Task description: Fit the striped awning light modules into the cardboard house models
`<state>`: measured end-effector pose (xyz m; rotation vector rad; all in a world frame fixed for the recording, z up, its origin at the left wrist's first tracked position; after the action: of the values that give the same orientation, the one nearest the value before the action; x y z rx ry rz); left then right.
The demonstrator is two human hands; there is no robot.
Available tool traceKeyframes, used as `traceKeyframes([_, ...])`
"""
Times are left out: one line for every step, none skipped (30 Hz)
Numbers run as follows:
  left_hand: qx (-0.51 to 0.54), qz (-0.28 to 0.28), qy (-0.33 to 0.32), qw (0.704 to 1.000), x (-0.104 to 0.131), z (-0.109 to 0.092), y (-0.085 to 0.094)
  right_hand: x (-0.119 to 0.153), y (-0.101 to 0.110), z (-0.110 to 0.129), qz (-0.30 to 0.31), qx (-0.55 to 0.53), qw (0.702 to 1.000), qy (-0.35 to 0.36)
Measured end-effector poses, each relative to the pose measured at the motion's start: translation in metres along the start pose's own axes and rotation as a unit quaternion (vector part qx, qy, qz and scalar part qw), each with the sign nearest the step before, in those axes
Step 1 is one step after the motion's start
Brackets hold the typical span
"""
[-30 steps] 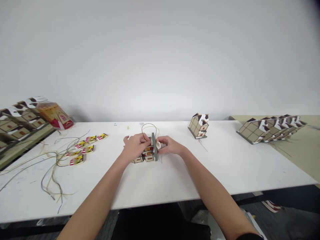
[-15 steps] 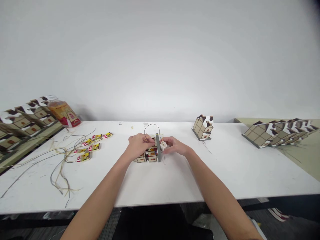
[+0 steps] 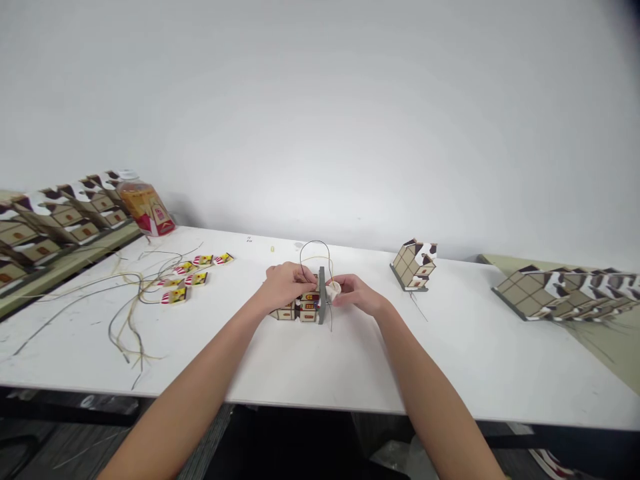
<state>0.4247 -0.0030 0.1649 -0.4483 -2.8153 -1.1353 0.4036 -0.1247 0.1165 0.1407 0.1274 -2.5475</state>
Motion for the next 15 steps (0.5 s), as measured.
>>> traceKeyframes([-0.001, 0.000, -0.002, 1.000, 0.000, 0.000, 0.000, 0.001, 0.002, 0.000, -0.004, 0.003, 1.000, -0.002])
traceKeyframes([-0.003, -0.001, -0.004, 1.000, -0.001, 0.000, 0.000, 0.001, 0.003, 0.000, -0.008, 0.007, 1.000, -0.003])
traceKeyframes([-0.006, -0.001, -0.006, 1.000, -0.001, 0.001, 0.001, 0.002, 0.005, 0.001, -0.012, 0.010, 1.000, -0.004])
traceKeyframes([-0.007, 0.000, -0.008, 1.000, -0.001, 0.001, 0.000, 0.002, 0.007, 0.001, -0.016, 0.013, 1.000, -0.004])
traceKeyframes([-0.005, 0.003, -0.009, 1.000, -0.002, 0.002, 0.000, 0.003, 0.008, 0.002, -0.019, 0.015, 1.000, -0.004])
traceKeyframes([0.001, 0.008, -0.010, 1.000, -0.002, 0.003, 0.000, 0.003, 0.010, 0.003, -0.020, 0.016, 1.000, -0.003])
traceKeyframes([0.012, 0.015, -0.011, 1.000, -0.003, 0.005, -0.001, 0.004, 0.011, 0.003, -0.021, 0.016, 1.000, -0.003])
traceKeyframes([0.025, 0.022, -0.012, 0.999, -0.003, 0.006, -0.002, 0.004, 0.011, 0.004, -0.021, 0.016, 1.000, -0.002])
traceKeyframes([0.038, 0.029, -0.012, 0.999, -0.004, 0.007, -0.002, 0.004, 0.012, 0.005, -0.021, 0.016, 1.000, 0.000])
traceKeyframes([0.048, 0.033, -0.012, 0.998, -0.004, 0.009, -0.002, 0.005, 0.013, 0.006, -0.020, 0.016, 1.000, 0.003])
traceKeyframes([0.054, 0.035, -0.011, 0.998, -0.005, 0.010, -0.002, 0.005, 0.014, 0.007, -0.018, 0.016, 1.000, 0.007])
traceKeyframes([0.057, 0.035, -0.012, 0.998, -0.005, 0.010, -0.002, 0.005, 0.015, 0.009, -0.016, 0.015, 1.000, 0.013])
traceKeyframes([0.056, 0.034, -0.014, 0.998, -0.005, 0.010, -0.002, 0.005, 0.015, 0.011, -0.013, 0.013, 1.000, 0.021])
traceKeyframes([0.053, 0.032, -0.017, 0.998, -0.004, 0.009, -0.002, 0.005, 0.015, 0.013, -0.009, 0.009, 0.999, 0.029])
traceKeyframes([0.048, 0.030, -0.020, 0.998, -0.004, 0.008, -0.002, 0.006, 0.015, 0.015, -0.005, 0.005, 0.999, 0.036])
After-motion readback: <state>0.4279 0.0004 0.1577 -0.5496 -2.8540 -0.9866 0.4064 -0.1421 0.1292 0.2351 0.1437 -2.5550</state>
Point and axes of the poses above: each hand's wrist, its own x-axis away from the middle knuckle, its own y-axis out of the back of the hand, z = x × y, the point moved 10 cm from there along -x, towards the middle knuckle, and after that the axes turned 10 degrees about y, right-handed, at the moved point
